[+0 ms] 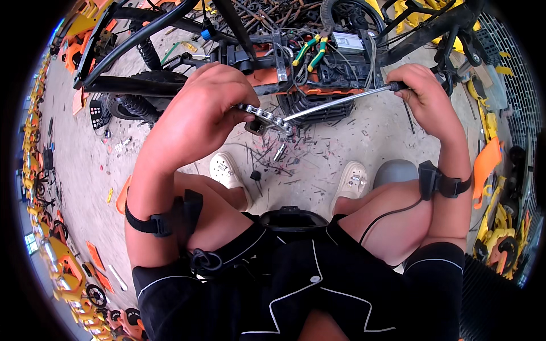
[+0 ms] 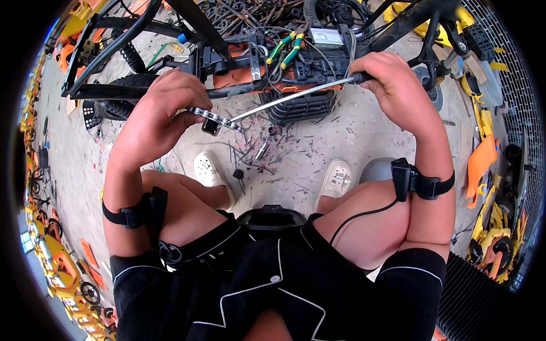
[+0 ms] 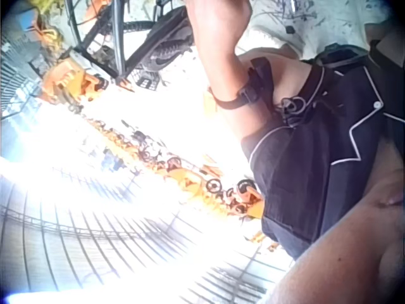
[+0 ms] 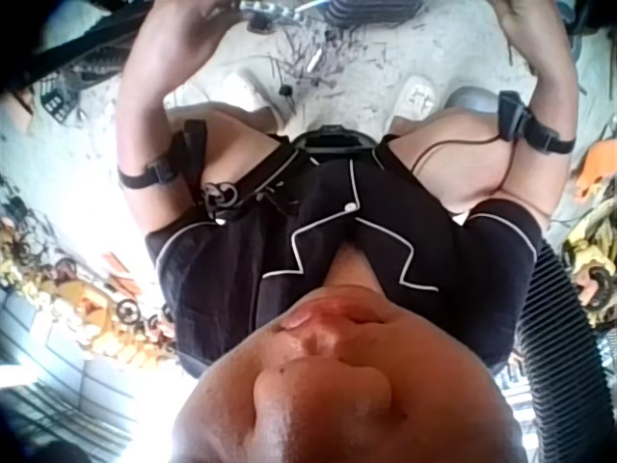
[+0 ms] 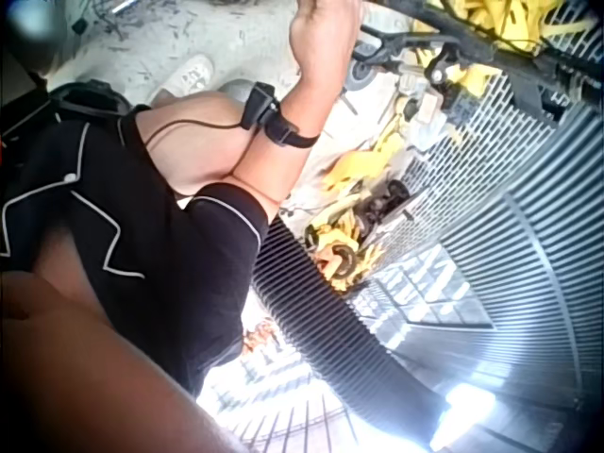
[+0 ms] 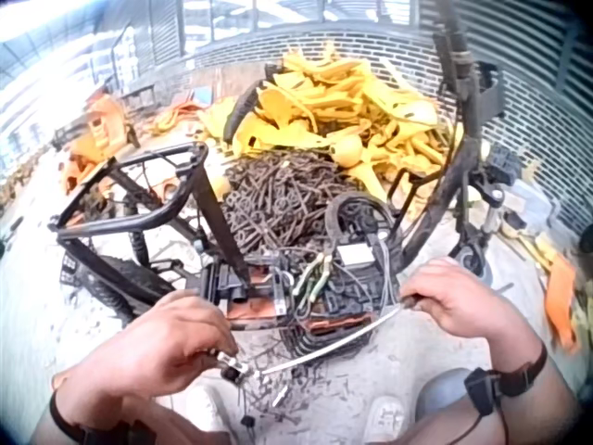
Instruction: The person manipulates a motorcycle chain with their hands and uses a hand tool to adjust a sprocket assembly while sitting on the floor.
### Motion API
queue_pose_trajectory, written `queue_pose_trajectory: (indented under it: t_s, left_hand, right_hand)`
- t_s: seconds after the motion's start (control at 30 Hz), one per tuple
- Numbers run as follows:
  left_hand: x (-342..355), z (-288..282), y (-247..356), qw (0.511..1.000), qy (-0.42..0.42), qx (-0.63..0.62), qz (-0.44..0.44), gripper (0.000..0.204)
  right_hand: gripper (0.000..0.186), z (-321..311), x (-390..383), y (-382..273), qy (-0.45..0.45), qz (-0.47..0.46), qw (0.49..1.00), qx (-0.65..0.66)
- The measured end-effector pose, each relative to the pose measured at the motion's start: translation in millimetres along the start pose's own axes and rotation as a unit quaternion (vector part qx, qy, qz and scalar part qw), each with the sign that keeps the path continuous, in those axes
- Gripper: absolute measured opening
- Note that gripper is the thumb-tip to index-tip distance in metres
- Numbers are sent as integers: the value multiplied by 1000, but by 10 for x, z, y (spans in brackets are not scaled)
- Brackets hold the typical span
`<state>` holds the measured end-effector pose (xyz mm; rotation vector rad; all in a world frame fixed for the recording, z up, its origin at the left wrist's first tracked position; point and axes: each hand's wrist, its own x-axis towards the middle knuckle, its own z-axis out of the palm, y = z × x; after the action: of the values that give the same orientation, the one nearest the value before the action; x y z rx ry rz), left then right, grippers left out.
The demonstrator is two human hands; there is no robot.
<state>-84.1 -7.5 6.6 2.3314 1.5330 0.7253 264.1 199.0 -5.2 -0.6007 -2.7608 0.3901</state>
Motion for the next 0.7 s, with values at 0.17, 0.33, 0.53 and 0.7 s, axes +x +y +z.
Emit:
queue_pose_trajectory:
  t_s: [0.17,0.33,0.53,0.7]
  left_hand:
    - [8,4,-12,999,-28,-32,20,23]
    - [34,39,-1,998,-38,-36,33,25]
    - [47,39,-5,998,-38,-38,38,25]
    - [43,45,-1,998,-50,-28,27,23]
  right_hand:
    - [29,113,55,-17,-17,-33,999,26]
    - [29,101,99,56,-15,-18,1000,20]
    - [29,118,125,216,-4,29,1000,-1]
    - [29,198,124,168,-12,19,1000,4]
